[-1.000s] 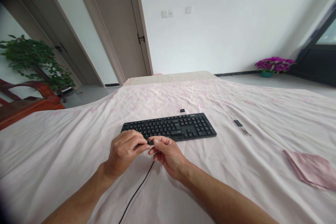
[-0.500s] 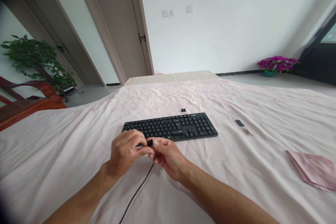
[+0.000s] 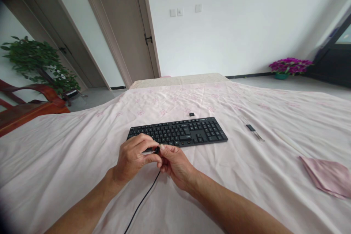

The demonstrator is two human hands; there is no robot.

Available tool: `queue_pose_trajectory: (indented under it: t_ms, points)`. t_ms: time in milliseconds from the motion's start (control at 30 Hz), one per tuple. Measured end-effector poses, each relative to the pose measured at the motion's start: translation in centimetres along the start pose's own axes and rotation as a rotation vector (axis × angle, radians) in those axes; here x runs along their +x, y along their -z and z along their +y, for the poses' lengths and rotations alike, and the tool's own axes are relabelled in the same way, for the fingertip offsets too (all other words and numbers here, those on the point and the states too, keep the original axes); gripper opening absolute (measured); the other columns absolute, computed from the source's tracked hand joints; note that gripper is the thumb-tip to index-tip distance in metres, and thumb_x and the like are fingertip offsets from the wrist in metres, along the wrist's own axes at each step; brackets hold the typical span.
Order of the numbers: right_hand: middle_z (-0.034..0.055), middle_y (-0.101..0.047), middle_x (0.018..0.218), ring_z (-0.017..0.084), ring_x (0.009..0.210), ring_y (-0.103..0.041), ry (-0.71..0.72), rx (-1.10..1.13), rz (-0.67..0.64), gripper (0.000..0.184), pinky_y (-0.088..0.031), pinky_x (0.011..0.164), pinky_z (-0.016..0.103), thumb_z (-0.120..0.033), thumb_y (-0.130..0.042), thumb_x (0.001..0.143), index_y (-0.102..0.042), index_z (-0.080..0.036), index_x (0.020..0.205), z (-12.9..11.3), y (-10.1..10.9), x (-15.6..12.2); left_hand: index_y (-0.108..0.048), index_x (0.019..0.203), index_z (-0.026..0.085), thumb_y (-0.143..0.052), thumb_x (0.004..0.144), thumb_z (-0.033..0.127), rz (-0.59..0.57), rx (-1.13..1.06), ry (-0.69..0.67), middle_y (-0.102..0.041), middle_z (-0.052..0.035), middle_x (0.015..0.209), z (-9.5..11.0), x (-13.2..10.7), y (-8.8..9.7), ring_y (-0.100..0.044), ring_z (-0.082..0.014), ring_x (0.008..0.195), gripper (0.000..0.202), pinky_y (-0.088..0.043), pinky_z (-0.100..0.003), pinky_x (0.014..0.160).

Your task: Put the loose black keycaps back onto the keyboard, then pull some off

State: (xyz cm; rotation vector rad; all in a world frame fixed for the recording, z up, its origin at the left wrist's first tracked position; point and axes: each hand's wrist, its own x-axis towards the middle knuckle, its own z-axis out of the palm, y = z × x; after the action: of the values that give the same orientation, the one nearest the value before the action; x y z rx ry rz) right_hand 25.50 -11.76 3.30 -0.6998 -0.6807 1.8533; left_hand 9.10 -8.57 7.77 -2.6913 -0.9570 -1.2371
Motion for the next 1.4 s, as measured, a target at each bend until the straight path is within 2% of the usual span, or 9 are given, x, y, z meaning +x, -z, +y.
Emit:
queue_pose_trajectory:
  t_ms: [133,333,533,800,933,1033,1133,1267,1400]
  points:
    - [-0.0017,-0.056,0.056,0.005,0.049,-0.047,0.014,0.013,-0.005,0.033,-0.035,0.046,0.016,-0.045,-0.07,0.078,-0.061,-0.014,0.07,-0.1,-0.1,0.0,-0.068,0.087,0.021,-0.072,0.074,0.04,-0.061,-0.038,-0.001,-0.067,-0.0028,0.082,-0.2,0.1,0.0,-0.062,-0.0144,0.074,0.023,-0.049,-0.027,0.073]
    - [-0.0017,-0.057,0.057,0.005,0.049,-0.048,-0.015,-0.024,0.027,0.035,-0.035,0.046,0.015,-0.046,-0.074,0.074,-0.065,-0.013,0.075,-0.3,-0.3,-0.1,-0.067,0.089,0.021,-0.072,0.076,0.038,-0.183,-0.143,0.079,-0.065,-0.0024,0.085,-0.3,0.3,0.0,-0.061,-0.0135,0.076,0.022,-0.049,-0.025,0.07]
    - [-0.0017,-0.058,0.057,0.004,0.046,-0.046,0.01,-0.097,0.021,0.032,-0.036,0.045,0.016,-0.04,-0.079,0.069,-0.068,-0.012,0.081,-1.0,-0.5,-0.6,-0.064,0.085,0.02,-0.071,0.077,0.033,-0.069,-0.103,0.049,-0.065,-0.0026,0.083,-0.5,-0.4,-0.3,-0.061,-0.0143,0.077,0.017,-0.048,-0.027,0.072]
    - [0.0009,-0.062,0.068,0.007,0.059,-0.051,0.012,-0.269,-0.003,0.026,-0.039,0.048,0.017,-0.035,-0.078,0.07,-0.071,-0.013,0.083,-1.9,-0.7,-0.8,-0.065,0.086,0.02,-0.068,0.08,0.033,0.054,0.007,-0.056,-0.066,-0.0018,0.079,-0.2,-1.1,-1.0,-0.062,-0.0141,0.074,0.015,-0.046,-0.027,0.073]
    - [0.0004,-0.061,0.068,0.007,0.057,-0.05,0.043,-0.399,-0.012,0.026,-0.04,0.049,0.019,-0.036,-0.076,0.07,-0.071,-0.013,0.081,-2.7,-0.1,-0.5,-0.066,0.093,0.021,-0.064,0.082,0.042,0.043,0.027,-0.096,-0.068,-0.0026,0.085,-0.5,-1.4,-1.0,-0.063,-0.0154,0.079,0.023,-0.046,-0.028,0.078]
    - [0.0017,-0.063,0.072,0.011,0.06,-0.055,0.127,-0.596,0.123,0.028,-0.041,0.051,0.022,-0.036,-0.076,0.067,-0.072,-0.015,0.085,-4.6,1.7,0.1,-0.063,0.11,0.02,-0.054,0.085,0.051,0.028,-0.002,-0.046,-0.068,-0.0068,0.098,-1.6,-1.0,-0.5,-0.063,-0.0187,0.089,0.041,-0.046,-0.031,0.084]
    - [0.0018,-0.065,0.074,0.014,0.066,-0.057,0.244,-0.981,0.311,0.023,-0.044,0.058,0.027,-0.033,-0.071,0.07,-0.073,-0.018,0.088,-6.8,4.5,0.4,-0.06,0.115,0.019,-0.044,0.093,0.044,0.066,0.019,0.171,-0.067,-0.0075,0.104,-3.6,-0.6,0.0,-0.063,-0.016,0.084,0.037,-0.047,-0.029,0.081]
    - [0.0029,-0.067,0.089,0.018,0.082,-0.061,0.422,-1.521,0.322,0.015,-0.045,0.077,0.031,-0.027,-0.066,0.076,-0.075,-0.023,0.087,-7.9,7.1,0.0,-0.063,0.11,0.021,-0.043,0.094,0.037,0.164,0.154,0.424,-0.067,-0.0038,0.097,-6.8,-1.0,-0.1,-0.062,-0.0149,0.081,0.03,-0.045,-0.026,0.076]
    - [0.0027,-0.065,0.089,0.017,0.084,-0.061,0.47,-1.758,0.284,0.019,-0.045,0.075,0.029,-0.027,-0.06,0.083,-0.075,-0.026,0.094,-7.3,7.3,-0.3,-0.064,0.108,0.023,-0.041,0.094,0.037,0.152,0.21,0.539,-0.067,-0.0033,0.102,-9.1,-2.3,-0.9,-0.063,-0.016,0.085,0.03,-0.044,-0.026,0.075]
